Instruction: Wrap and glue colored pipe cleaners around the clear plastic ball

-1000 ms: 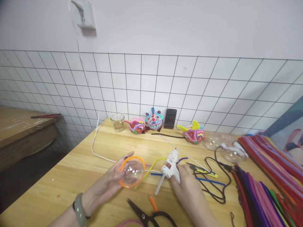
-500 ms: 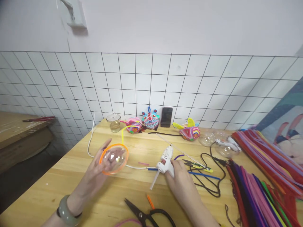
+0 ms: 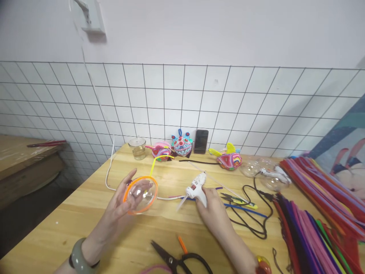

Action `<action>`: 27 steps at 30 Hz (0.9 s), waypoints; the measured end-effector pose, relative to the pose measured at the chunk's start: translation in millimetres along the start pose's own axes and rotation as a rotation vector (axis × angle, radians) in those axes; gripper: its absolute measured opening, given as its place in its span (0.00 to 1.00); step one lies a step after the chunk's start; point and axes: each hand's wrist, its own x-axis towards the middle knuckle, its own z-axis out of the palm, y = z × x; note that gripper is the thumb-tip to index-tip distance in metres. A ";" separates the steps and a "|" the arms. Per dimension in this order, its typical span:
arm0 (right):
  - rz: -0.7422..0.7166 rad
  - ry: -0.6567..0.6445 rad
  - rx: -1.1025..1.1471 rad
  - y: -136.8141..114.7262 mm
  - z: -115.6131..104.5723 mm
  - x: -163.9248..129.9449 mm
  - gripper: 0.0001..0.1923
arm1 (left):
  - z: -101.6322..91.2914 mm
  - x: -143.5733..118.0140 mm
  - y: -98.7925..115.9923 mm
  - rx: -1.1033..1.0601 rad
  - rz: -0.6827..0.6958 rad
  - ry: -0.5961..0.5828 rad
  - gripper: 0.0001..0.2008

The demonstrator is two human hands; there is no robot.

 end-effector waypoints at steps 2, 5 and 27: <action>0.006 0.007 -0.026 0.4 -1.0 0.0 0.18 | 0.9 0.1 -0.8 -0.002 -0.015 0.006 0.47; 0.015 0.007 -0.053 -2.2 -2.7 -2.2 0.18 | 0.8 -0.3 -2.0 -0.011 -0.032 0.005 0.47; -0.043 -0.103 -0.286 -20.3 -2.1 -21.8 0.14 | 1.5 -6.6 -8.8 -0.028 -0.047 -0.037 0.42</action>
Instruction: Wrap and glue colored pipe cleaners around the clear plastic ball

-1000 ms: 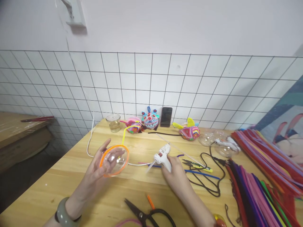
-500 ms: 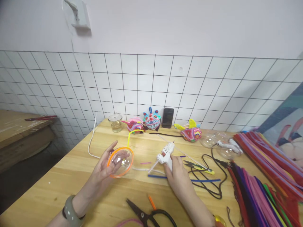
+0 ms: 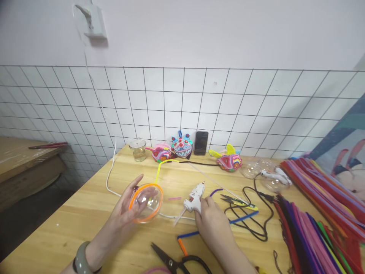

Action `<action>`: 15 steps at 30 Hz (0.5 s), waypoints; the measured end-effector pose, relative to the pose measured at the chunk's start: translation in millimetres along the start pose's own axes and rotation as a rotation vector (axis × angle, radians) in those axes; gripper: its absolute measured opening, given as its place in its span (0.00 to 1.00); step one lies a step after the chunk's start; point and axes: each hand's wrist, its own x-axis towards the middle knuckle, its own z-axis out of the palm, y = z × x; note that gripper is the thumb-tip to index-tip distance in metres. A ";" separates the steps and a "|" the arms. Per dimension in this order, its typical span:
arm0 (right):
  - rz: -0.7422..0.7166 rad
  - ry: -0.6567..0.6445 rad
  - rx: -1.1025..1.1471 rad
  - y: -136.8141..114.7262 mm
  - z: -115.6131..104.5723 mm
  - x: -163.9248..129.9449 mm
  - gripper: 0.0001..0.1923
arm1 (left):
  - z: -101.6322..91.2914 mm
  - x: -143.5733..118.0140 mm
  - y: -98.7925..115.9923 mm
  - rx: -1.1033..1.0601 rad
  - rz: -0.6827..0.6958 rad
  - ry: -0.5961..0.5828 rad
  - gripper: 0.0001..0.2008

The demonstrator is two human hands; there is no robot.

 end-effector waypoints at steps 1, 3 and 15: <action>-0.014 0.013 -0.011 1.1 -2.3 -1.3 0.15 | 0.5 -1.0 0.1 -0.004 -0.008 -0.008 0.42; -0.033 0.047 -0.033 3.4 -8.8 -4.4 0.16 | 1.1 -2.5 0.1 -0.013 -0.021 -0.036 0.41; -0.689 0.221 0.274 -45.0 -54.2 -29.4 0.27 | 16.3 -17.7 -6.9 -0.063 -0.143 -0.620 0.43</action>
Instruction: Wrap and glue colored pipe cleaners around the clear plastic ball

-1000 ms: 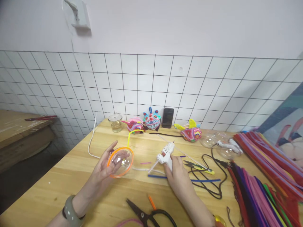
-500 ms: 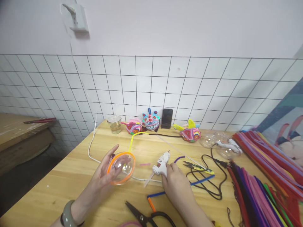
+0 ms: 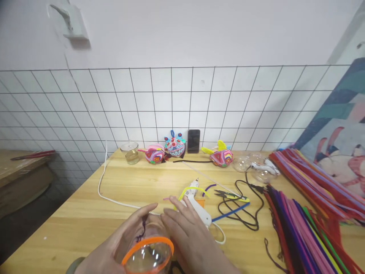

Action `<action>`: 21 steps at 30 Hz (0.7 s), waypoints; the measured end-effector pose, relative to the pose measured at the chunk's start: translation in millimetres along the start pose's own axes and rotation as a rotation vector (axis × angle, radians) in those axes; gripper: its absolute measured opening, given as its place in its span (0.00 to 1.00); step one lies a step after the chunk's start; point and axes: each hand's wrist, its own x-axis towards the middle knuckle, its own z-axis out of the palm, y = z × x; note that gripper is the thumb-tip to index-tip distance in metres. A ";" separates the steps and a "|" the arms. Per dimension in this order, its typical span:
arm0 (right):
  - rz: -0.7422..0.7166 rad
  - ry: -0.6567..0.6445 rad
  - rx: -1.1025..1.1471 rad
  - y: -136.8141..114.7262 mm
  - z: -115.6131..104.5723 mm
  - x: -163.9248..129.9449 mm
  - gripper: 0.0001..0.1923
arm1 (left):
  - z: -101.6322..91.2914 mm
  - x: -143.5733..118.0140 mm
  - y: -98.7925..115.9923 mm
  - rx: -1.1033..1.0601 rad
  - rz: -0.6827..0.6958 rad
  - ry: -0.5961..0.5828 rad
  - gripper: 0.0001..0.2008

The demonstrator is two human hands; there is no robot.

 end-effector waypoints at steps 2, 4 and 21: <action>0.021 -0.064 0.110 -5.1 -5.1 4.4 0.22 | 1.0 0.1 0.0 0.001 0.005 -0.019 0.42; 0.081 -0.110 0.169 -6.5 -10.1 5.7 0.14 | 0.5 0.9 1.5 -0.008 0.018 -0.030 0.42; 0.288 0.173 0.498 1.1 -31.6 0.2 0.09 | -12.5 4.3 -7.0 0.242 -0.018 0.156 0.32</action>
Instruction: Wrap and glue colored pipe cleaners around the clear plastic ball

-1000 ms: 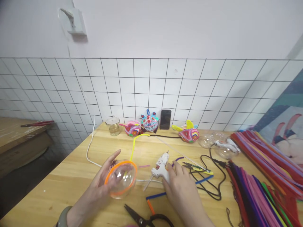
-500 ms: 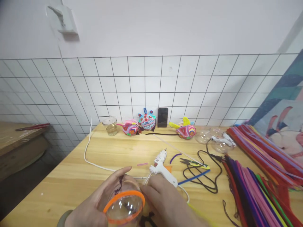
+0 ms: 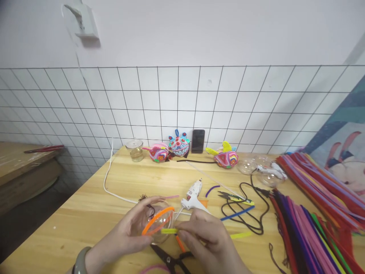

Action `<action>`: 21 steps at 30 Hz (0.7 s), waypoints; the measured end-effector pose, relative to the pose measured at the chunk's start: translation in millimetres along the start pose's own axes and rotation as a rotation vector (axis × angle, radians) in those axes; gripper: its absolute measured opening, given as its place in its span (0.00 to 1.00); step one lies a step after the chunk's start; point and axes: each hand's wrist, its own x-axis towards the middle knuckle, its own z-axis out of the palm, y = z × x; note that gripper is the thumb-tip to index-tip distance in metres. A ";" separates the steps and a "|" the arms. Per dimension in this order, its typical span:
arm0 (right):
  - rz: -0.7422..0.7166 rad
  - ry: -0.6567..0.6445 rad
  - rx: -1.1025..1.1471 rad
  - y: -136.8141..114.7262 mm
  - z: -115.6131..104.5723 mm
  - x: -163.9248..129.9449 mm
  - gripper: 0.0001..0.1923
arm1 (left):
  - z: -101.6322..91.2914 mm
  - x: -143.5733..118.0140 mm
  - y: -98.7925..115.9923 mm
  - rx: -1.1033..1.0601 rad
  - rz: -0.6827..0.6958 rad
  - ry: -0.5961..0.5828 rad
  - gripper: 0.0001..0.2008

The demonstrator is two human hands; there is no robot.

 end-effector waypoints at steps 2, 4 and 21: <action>0.024 -0.003 0.023 -2.3 5.3 -0.7 0.09 | 1.9 0.9 3.1 0.022 0.002 -0.010 0.30; 0.057 0.037 0.029 -3.9 9.5 -0.8 0.09 | 3.3 1.4 5.1 0.033 0.018 -0.030 0.28; 0.148 0.059 0.046 -3.3 26.5 -5.4 0.08 | 4.4 -0.6 -1.5 0.089 -0.040 -0.027 0.25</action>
